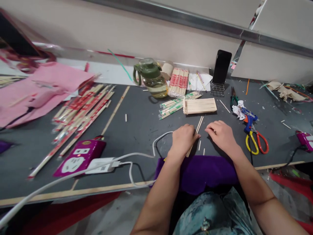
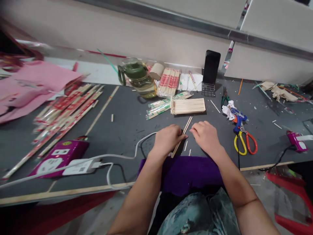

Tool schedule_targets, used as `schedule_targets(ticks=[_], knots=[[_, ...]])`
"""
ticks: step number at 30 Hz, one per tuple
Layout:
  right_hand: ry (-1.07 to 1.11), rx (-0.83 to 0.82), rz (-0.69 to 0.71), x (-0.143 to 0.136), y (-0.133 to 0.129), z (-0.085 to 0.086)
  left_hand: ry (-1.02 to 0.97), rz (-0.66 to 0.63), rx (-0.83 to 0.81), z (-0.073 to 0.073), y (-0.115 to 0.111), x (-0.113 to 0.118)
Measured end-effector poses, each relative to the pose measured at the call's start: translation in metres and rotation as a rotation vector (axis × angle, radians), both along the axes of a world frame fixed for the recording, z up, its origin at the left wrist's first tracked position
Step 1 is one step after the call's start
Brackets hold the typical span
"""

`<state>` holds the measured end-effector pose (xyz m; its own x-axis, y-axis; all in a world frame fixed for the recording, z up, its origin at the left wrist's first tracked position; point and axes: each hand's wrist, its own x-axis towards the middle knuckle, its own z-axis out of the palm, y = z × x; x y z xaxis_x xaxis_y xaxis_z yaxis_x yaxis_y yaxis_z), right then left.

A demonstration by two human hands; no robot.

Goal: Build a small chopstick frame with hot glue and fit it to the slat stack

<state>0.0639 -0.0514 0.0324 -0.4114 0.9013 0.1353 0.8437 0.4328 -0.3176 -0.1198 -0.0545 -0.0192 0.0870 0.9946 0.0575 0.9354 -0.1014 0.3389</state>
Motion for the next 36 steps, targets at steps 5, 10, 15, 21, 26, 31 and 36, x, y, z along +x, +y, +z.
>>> schedule_targets(ticks=[5, 10, 15, 21, 26, 31, 36], knots=[[0.128, 0.024, -0.002, 0.005, 0.007, 0.004, -0.001, 0.025, -0.047, 0.0, 0.002, 0.004], [0.234, 0.036, 0.026, 0.005, 0.01, 0.003, -0.051, 0.02, -0.047, 0.007, 0.003, 0.001], [0.346, 0.156, 0.043, 0.012, 0.017, 0.009, -0.386, -0.095, -0.005, 0.028, 0.001, -0.008], [0.286, 0.246, 0.351, 0.026, 0.038, 0.021, -0.731, -0.295, -0.075, 0.043, 0.001, -0.005], [0.389, 0.103, 0.284, 0.038, 0.054, 0.023, -0.788, -0.27, 0.024, 0.036, 0.015, -0.007], [0.452, 0.147, 0.088, 0.047, 0.07, 0.044, -0.709, -0.057, 0.282, 0.038, 0.029, -0.011], [0.519, 0.194, -0.038, 0.046, 0.09, 0.08, -0.798, 0.104, 0.584, 0.07, 0.059, -0.008]])
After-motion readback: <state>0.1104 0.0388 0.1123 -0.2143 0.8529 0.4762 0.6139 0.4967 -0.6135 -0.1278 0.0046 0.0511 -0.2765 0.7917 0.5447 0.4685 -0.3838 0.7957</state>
